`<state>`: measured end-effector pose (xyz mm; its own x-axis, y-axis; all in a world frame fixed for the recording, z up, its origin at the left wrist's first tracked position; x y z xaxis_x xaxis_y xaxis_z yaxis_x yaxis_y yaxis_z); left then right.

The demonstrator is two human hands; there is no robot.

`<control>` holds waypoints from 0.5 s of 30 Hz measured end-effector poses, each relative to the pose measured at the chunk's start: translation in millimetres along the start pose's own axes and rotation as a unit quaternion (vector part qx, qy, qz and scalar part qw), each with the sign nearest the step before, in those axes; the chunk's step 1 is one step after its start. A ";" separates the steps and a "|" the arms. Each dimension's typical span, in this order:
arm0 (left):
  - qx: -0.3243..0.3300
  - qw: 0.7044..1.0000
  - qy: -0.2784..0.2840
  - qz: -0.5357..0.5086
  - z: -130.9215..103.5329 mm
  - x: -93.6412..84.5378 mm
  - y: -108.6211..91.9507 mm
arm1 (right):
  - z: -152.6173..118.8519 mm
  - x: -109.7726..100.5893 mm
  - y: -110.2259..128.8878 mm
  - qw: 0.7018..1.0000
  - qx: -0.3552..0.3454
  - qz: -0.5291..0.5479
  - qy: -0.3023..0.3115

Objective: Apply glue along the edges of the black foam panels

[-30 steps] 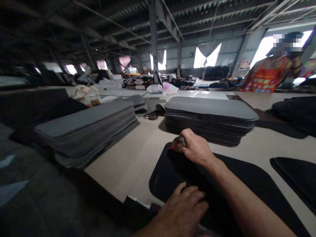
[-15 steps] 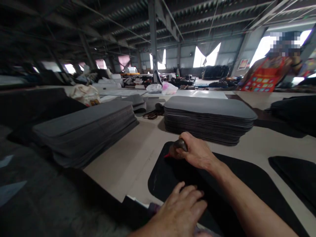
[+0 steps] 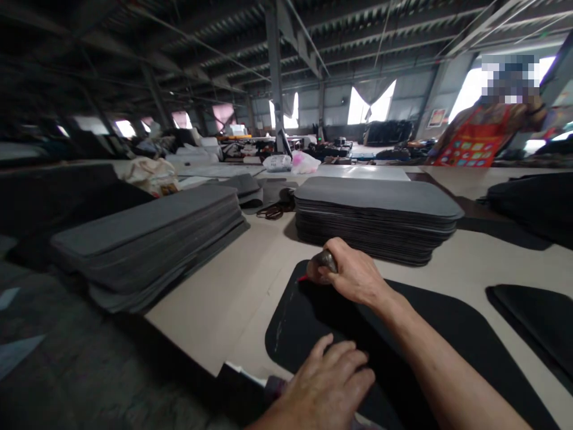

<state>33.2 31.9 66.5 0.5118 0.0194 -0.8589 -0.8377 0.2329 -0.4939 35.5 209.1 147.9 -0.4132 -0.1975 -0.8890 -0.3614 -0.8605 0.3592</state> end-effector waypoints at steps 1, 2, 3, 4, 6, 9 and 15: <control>0.000 1.000 -0.002 0.003 0.7 0.6 0.7 | 0.3 -1.3 0.2 1.000 0.001 -0.010 -0.002; 0.001 1.000 -0.002 0.005 1.4 1.6 1.5 | 0.0 -2.0 0.6 1.000 0.002 -0.010 -0.001; 0.002 1.000 0.000 0.007 2.1 2.8 2.2 | -0.7 -2.1 1.0 1.000 0.004 0.002 0.000; 0.002 1.000 0.003 0.008 2.8 4.1 2.8 | -1.7 -1.6 1.8 1.000 0.002 0.021 0.002; 0.000 1.000 0.010 0.008 3.5 5.7 3.7 | -3.6 0.7 3.9 0.998 -0.008 0.057 0.012; 0.002 1.000 0.012 0.002 2.8 4.4 2.7 | -3.8 2.5 3.0 0.998 -0.012 0.050 0.020; -0.001 1.000 0.016 -0.013 2.3 4.2 2.9 | 7.5 -3.8 -12.4 0.997 0.028 -0.069 -0.013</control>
Point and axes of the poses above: each hand's wrist, its own z-axis towards the middle knuckle, its own x-axis out of the palm, y = z × x, the point moved 6 cm from there along z, towards the middle knuckle, and after that the axes turned 13 degrees about -x, right-handed, at the moved point
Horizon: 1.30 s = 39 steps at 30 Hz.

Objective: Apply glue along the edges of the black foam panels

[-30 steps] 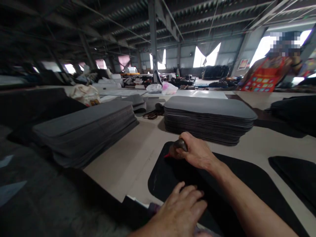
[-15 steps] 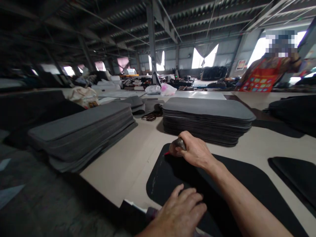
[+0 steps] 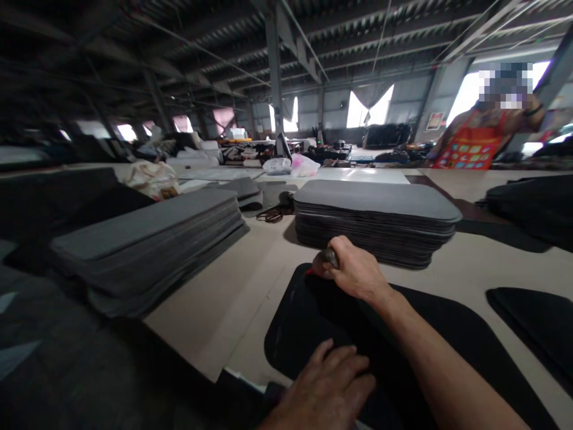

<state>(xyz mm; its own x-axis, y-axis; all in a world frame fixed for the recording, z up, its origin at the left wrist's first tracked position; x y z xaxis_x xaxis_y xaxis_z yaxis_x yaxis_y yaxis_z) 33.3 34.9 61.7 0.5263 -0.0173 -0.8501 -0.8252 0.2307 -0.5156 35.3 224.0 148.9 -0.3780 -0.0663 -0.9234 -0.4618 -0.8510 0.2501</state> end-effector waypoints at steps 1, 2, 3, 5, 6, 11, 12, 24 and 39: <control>-0.001 1.000 0.000 -0.003 0.2 0.8 0.6 | 2.8 0.6 -1.8 1.000 -0.001 -0.010 -0.004; -0.001 1.000 0.001 -0.005 0.4 1.6 1.2 | 5.5 1.6 -3.4 1.000 -0.005 -0.016 -0.007; -0.003 1.000 0.002 -0.006 0.6 2.4 1.9 | 7.9 2.9 -4.6 1.000 -0.009 -0.020 -0.008; 0.000 1.000 0.005 -0.007 0.8 4.0 2.6 | 11.6 5.5 -6.7 1.000 -0.013 -0.020 -0.007; 0.001 1.000 0.006 -0.006 0.9 4.6 2.9 | 12.9 6.4 -7.6 1.000 -0.012 -0.017 -0.005; 0.000 1.000 0.012 -0.017 2.7 9.3 6.2 | 16.8 6.6 -5.7 1.000 -0.024 -0.011 0.009; -0.001 1.000 0.015 -0.020 3.3 10.9 7.2 | 17.6 5.8 -4.6 0.999 -0.031 -0.024 0.009; 0.004 1.000 -0.003 0.019 1.8 7.9 7.1 | 12.9 -6.1 -11.8 0.996 -0.020 -0.083 0.019; 0.040 0.993 -0.051 0.101 3.5 10.8 12.8 | -113.5 -93.7 -105.2 0.983 0.136 -0.121 0.019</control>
Point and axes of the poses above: each hand's wrist, its own z-axis towards the middle knuckle, its own x-axis out of the palm, y = z × x, the point moved 6 cm from there along z, towards the middle knuckle, and after that the axes turned 13 degrees about -x, right-handed, at the moved point
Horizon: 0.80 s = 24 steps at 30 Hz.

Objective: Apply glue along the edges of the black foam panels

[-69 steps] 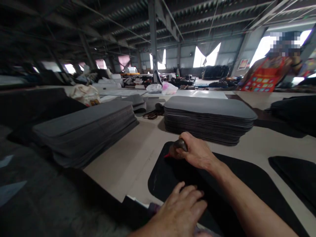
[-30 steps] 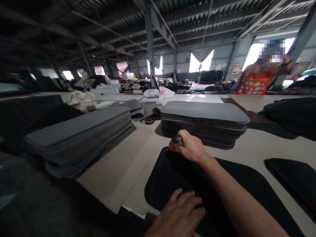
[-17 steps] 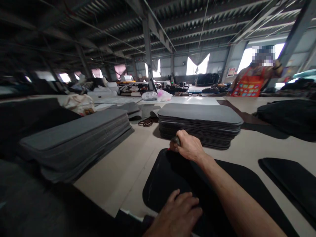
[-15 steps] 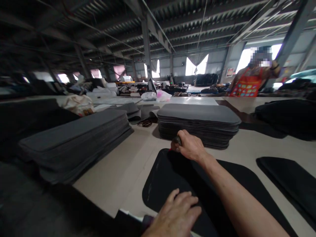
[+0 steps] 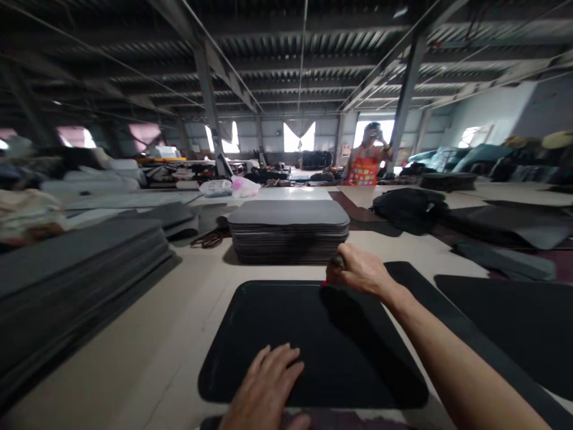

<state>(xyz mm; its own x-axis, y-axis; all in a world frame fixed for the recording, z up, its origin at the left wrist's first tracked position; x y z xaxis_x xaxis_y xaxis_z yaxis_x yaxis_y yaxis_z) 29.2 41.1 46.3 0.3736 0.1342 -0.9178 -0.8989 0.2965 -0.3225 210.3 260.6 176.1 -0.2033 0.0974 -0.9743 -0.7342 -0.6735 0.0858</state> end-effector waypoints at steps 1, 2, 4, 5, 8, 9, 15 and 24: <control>0.010 1.000 -0.015 0.017 -0.2 0.5 0.8 | -8.8 -3.0 -10.8 1.000 0.019 -0.004 -0.002; 0.023 0.999 -0.029 0.037 -0.1 1.0 1.3 | -17.4 -5.9 -20.8 0.999 0.037 -0.011 -0.002; 0.048 0.994 -0.059 0.081 0.7 1.4 1.3 | -33.6 -11.1 -38.8 0.997 0.072 -0.029 -0.001; 0.059 0.990 -0.073 0.101 1.4 1.2 1.0 | -40.9 -13.2 -46.4 0.996 0.084 -0.035 -0.001; 0.083 0.981 -0.110 0.136 2.3 -0.4 -1.0 | -58.6 -17.6 -63.6 0.993 0.111 -0.043 -0.004; 0.085 0.979 -0.119 0.140 2.1 -0.8 -1.2 | -63.3 -18.5 -67.5 0.992 0.118 -0.046 -0.006; 0.090 0.972 -0.152 0.158 -1.7 -4.7 -2.6 | -88.5 -25.6 -71.8 0.989 0.142 -0.049 -0.015; 0.085 0.972 -0.168 0.144 -2.5 -24.1 -17.2 | -149.9 -47.2 -47.8 0.985 0.169 0.030 -0.004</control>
Point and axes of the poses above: each hand's wrist, its own z-axis towards the middle knuckle, its own x-axis out of the palm, y = z × x, the point moved 6 cm from there along z, towards the middle knuckle, and after that the axes turned 13 degrees about -x, right-handed, at the moved point
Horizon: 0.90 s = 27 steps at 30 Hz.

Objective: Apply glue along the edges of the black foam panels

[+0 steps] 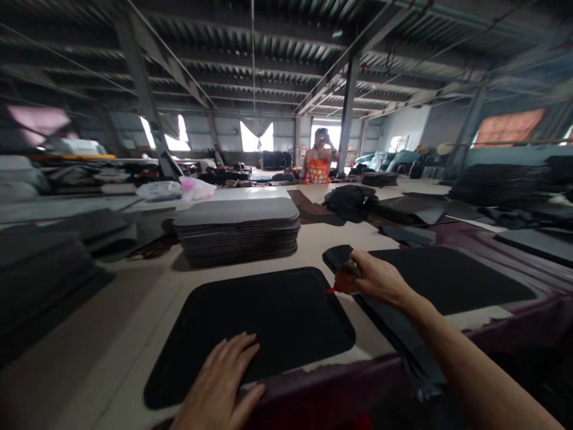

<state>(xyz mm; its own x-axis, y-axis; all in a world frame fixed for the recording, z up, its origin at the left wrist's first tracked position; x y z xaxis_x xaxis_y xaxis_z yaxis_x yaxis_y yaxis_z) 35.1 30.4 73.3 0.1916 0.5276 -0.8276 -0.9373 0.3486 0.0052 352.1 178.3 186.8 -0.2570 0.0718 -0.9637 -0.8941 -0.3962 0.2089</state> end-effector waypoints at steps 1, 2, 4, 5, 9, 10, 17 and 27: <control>-0.007 1.000 0.010 -0.005 -0.2 0.0 0.0 | -9.0 -1.2 0.1 1.000 0.001 0.014 -0.001; -0.013 1.000 0.020 -0.012 -0.6 0.7 0.1 | -18.2 -2.1 0.0 1.000 0.002 0.029 -0.001; -0.030 0.998 0.045 -0.026 -1.4 3.8 1.0 | -37.1 -3.3 -1.5 0.999 0.008 0.051 -0.005; -0.038 0.997 0.058 -0.036 -1.7 5.7 1.4 | -46.5 -3.7 -2.5 0.998 0.010 0.059 -0.009; -0.071 0.989 0.109 -0.077 -2.3 13.3 3.0 | -82.8 -2.1 -8.6 0.994 0.021 0.103 -0.028; -0.076 0.986 0.118 -0.085 -2.2 14.5 3.0 | -91.2 -0.4 -10.5 0.992 0.026 0.121 -0.032; -0.108 0.971 0.180 -0.117 -1.8 18.7 4.7 | -127.1 16.7 -10.1 0.967 0.086 0.235 -0.052; -0.168 0.950 0.088 -0.247 -3.5 -23.2 19.3 | -83.2 48.5 53.6 0.967 -0.023 0.254 0.014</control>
<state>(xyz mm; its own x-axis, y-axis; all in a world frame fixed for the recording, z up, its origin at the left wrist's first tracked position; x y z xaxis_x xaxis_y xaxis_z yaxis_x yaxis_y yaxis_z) 11.6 22.1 90.7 0.6083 0.2152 -0.7640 -0.7914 0.2379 -0.5631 322.2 84.4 137.5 -0.6484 -0.1667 -0.7429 -0.6378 -0.4140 0.6495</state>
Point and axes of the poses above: each hand's wrist, its own z-axis towards the middle knuckle, its own x-axis out of the palm, y = z × x, the point moved 6 cm from there along z, towards the middle knuckle, and after that the axes turned 13 degrees about -x, right-handed, at the moved point
